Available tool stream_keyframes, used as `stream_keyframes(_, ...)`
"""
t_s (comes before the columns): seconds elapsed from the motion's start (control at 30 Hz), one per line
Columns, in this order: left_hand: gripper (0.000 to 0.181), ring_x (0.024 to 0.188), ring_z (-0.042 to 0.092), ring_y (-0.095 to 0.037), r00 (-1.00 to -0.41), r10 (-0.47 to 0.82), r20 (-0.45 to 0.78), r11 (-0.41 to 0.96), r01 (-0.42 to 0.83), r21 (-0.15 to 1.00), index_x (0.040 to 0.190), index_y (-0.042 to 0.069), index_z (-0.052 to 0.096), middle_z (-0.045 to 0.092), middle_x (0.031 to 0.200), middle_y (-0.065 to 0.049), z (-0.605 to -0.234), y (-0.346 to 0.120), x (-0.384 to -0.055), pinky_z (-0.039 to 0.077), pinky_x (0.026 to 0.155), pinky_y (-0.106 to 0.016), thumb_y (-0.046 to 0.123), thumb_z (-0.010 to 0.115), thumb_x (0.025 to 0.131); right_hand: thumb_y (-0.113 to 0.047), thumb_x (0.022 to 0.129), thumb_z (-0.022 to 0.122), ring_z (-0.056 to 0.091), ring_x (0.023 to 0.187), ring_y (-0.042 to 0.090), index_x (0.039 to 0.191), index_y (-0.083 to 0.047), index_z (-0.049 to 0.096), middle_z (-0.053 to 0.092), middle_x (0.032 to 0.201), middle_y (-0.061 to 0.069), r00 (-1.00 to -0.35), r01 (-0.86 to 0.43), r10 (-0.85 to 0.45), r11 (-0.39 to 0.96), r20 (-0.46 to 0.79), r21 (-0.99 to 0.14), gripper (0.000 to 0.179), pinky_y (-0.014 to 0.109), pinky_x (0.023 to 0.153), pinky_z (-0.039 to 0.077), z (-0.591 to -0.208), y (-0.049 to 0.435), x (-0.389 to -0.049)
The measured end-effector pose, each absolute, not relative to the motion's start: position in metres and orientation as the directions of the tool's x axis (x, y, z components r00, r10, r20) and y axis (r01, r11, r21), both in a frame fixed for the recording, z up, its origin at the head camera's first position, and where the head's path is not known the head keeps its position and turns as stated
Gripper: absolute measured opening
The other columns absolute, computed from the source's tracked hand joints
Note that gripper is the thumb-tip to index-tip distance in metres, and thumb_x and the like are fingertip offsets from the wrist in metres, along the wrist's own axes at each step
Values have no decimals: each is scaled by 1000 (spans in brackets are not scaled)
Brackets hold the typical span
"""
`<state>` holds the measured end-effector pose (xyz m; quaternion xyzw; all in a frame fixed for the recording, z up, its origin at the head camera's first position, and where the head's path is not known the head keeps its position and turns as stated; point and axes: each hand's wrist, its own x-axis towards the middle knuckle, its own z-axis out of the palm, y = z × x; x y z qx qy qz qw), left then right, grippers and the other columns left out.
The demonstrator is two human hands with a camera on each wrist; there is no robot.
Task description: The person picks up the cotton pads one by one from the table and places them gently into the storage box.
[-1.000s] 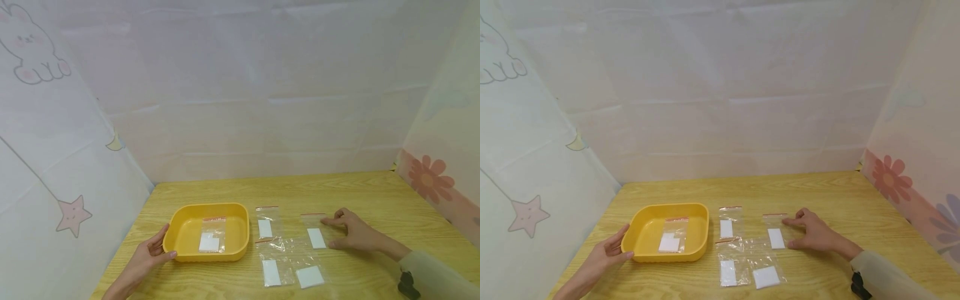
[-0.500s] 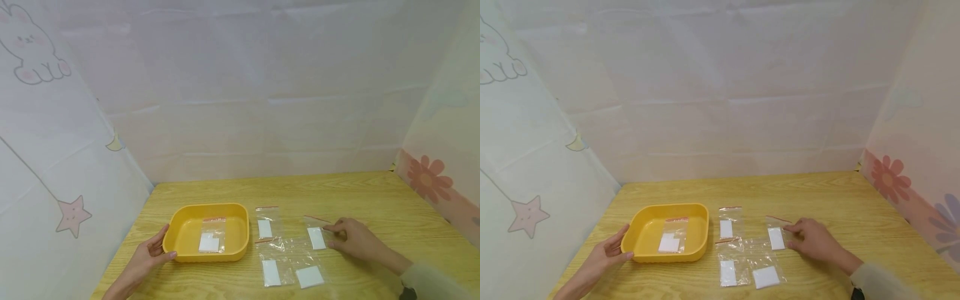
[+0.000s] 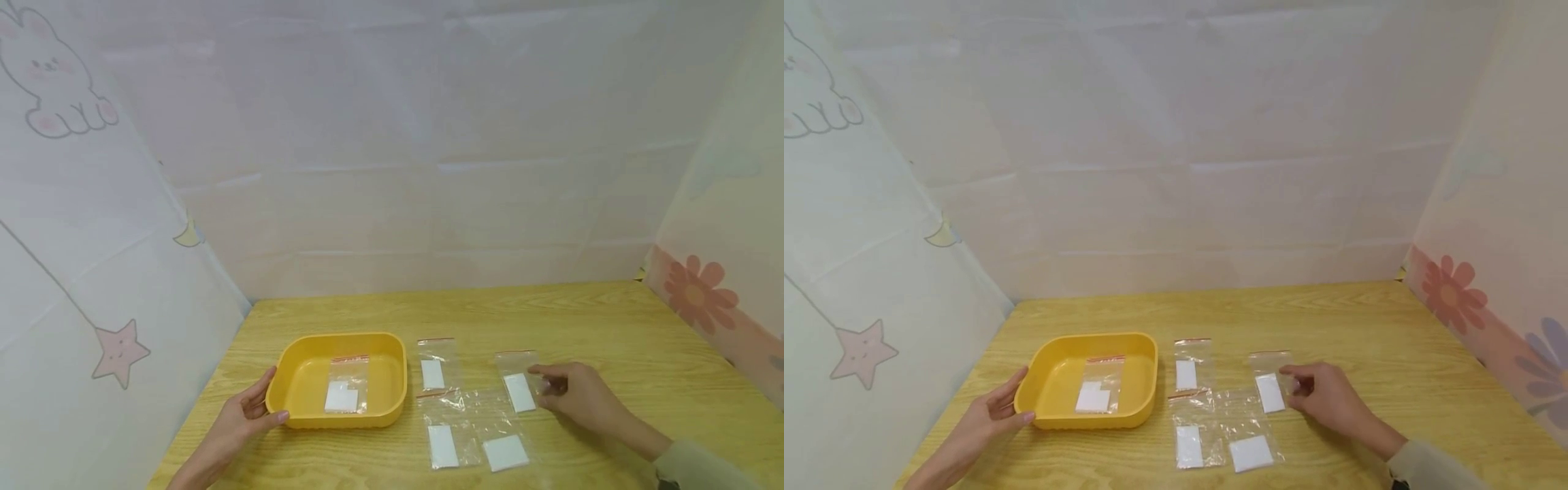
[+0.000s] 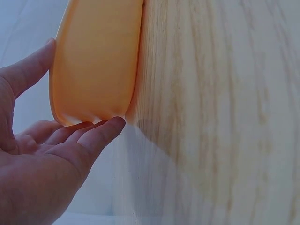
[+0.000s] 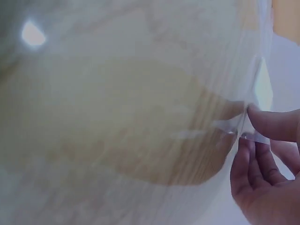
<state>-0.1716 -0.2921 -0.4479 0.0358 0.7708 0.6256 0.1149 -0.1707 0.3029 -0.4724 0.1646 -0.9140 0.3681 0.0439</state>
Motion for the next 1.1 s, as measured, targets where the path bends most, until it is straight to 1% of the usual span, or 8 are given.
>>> stream_keyframes(0.2, 92, 149, 34, -42, -971, 195, -137, 216, -94, 972, 168, 2, 17, 17, 170, -20, -447, -292, -170, 52, 104, -29, 7, 77, 97, 4, 82, 85, 53, 75, 5, 140, 7, 64, 70, 98, 19, -945, -310, -281, 595, 169, -742, 62, 23, 59, 50, -473, 304, -176)
stream_keyframes(0.3, 92, 148, 34, -42, -972, 199, -129, 221, -84, 972, 167, 1, 18, 17, 169, -20, -447, -292, -171, 52, 104, -29, 8, 77, 98, 2, 88, 80, 52, 80, 2, 147, 8, 57, 62, 129, 34, -935, -288, -330, 495, 129, -820, 64, 21, 59, 48, -473, 308, -179)
stream_keyframes(0.57, 94, 149, 34, -40, -972, 193, -137, 213, -95, 972, 167, 1, 18, 18, 170, -18, -449, -292, -172, 51, 105, -30, 8, 79, 96, -7, 98, 74, 49, 116, -10, 153, 9, 48, 37, 157, 38, -905, -127, -424, 352, -37, -927, 63, 26, 78, 57, -469, 317, -186)
stream_keyframes(0.7, 94, 149, 35, -41, -972, 196, -130, 211, -88, 973, 167, 0, 18, 19, 169, -19, -450, -293, -173, 51, 105, -31, 8, 79, 96, -5, 95, 78, 53, 87, 1, 155, 11, 42, 56, 139, 36, -901, -138, -433, 337, -23, -931, 72, 26, 66, 52, -466, 317, -188)
stream_keyframes(0.8, 94, 148, 35, -41, -972, 198, -130, 207, -88, 974, 167, 0, 18, 19, 169, -20, -449, -293, -172, 51, 105, -31, 7, 79, 96, -4, 94, 78, 41, 70, 7, 156, 12, 38, 65, 104, 17, -896, -145, -444, 320, -13, -936, 76, 25, 58, 44, -462, 316, -189)
stream_keyframes(0.93, 93, 148, 35, -41, -972, 198, -127, 214, -83, 973, 167, 0, 18, 19, 169, -20, -450, -293, -173, 51, 105, -30, 7, 79, 96, -5, 95, 77, 46, 71, 9, 157, 11, 36, 64, 126, 30, -892, -133, -452, 291, -13, -947, 76, 26, 61, 48, -455, 316, -189)
stream_keyframes(1.0, 93, 148, 35, -41, -972, 198, -124, 216, -80, 973, 167, -1, 19, 20, 169, -19, -450, -293, -173, 50, 105, -30, 7, 79, 96, -6, 97, 76, 48, 73, 9, 158, 9, 36, 45, 153, 36, -890, -127, -456, 269, -10, -955, 75, 29, 66, 52, -452, 316, -190)
stream_keyframes(1.1, 94, 148, 35, -41, -973, 196, -122, 217, -78, 973, 167, -1, 19, 20, 169, -20, -450, -293, -173, 51, 105, -30, 7, 79, 96, -7, 98, 74, 46, 71, 10, 159, 7, 38, 36, 158, 37, -888, -138, -459, 248, 9, -959, 72, 30, 68, 52, -447, 313, -191)
